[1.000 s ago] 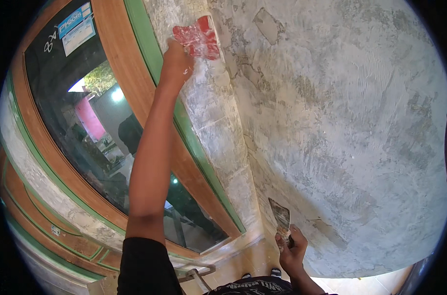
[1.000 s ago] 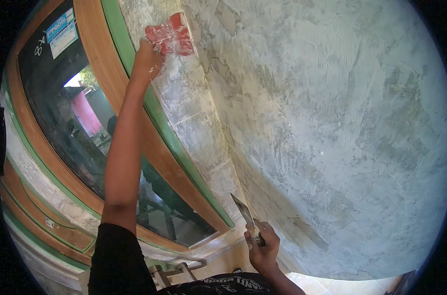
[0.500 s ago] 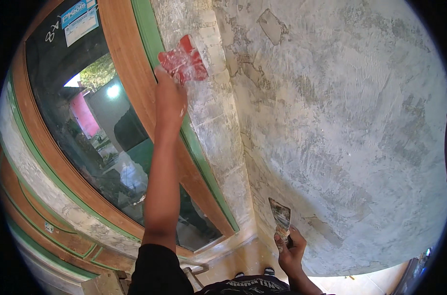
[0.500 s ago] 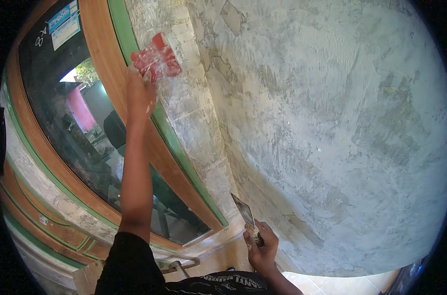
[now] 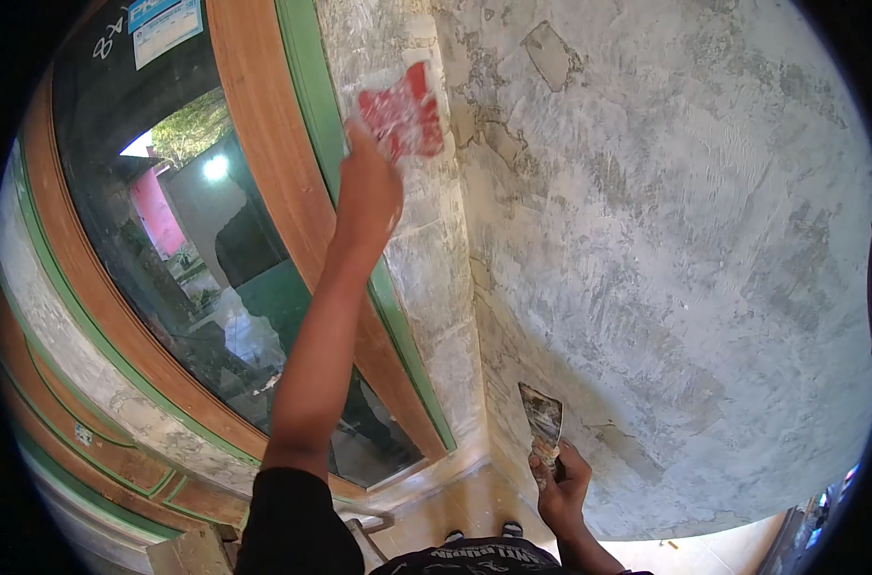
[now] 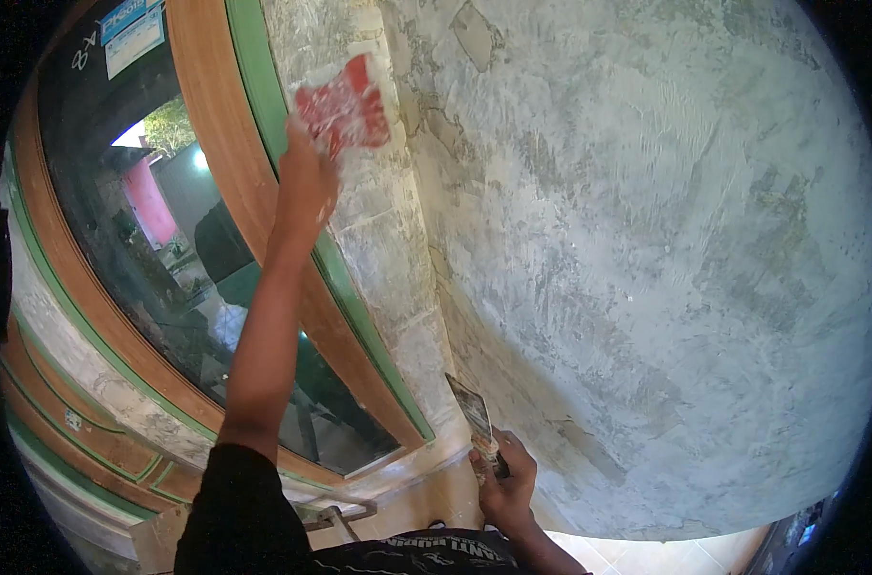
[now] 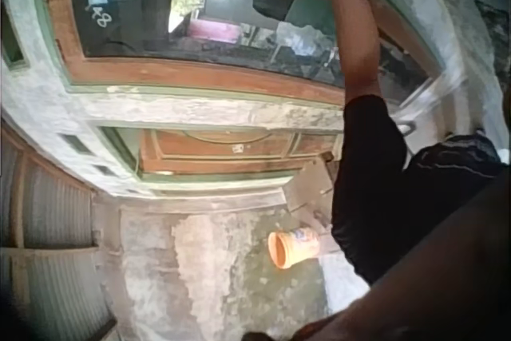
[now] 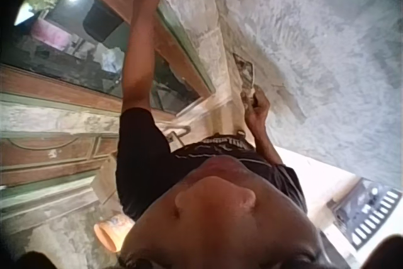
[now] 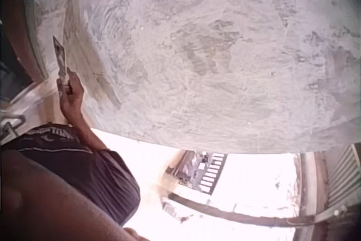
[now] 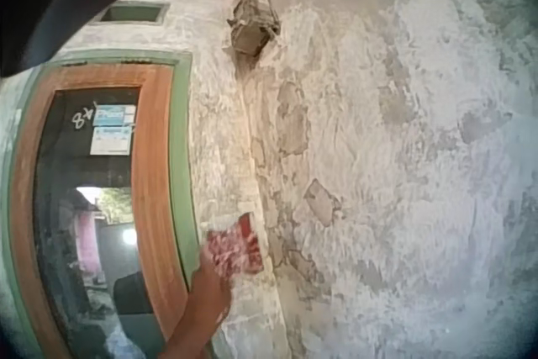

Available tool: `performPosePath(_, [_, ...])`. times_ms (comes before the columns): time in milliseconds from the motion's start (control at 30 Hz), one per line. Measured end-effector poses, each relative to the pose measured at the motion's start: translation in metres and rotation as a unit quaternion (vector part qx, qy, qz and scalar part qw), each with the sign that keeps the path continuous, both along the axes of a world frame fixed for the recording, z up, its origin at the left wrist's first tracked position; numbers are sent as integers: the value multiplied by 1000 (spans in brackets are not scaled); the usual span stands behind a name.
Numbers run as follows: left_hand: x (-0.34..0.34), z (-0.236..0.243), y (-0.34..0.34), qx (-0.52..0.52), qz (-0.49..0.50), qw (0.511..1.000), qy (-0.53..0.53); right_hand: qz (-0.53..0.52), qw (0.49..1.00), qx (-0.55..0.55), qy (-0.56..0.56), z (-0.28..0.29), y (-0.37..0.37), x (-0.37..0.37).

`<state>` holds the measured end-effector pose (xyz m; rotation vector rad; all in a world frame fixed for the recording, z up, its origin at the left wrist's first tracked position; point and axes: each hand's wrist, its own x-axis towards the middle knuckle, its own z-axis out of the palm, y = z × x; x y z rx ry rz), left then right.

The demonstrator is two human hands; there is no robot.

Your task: The person scrapes a wall with a putty knife and then applies wall putty to the surface using a scraper and a putty knife, taking material from a bucket.

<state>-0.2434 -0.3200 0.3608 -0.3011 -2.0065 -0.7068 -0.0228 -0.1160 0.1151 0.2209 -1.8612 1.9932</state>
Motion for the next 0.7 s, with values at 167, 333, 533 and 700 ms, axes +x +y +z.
performPosePath(167, [-41,36,-2,-46,40,998,-15,11,1000,-14,6,8,-6,3])
performPosePath(333, [-31,31,-14,-16,-1,998,66,-19,1000,11,4,1,5,1])
performPosePath(533, [-44,57,-10,-48,28,997,53,-14,1000,8,13,2,0,2])
performPosePath(700, [-11,45,-18,40,85,995,26,-37,999,11,18,-8,9,2])
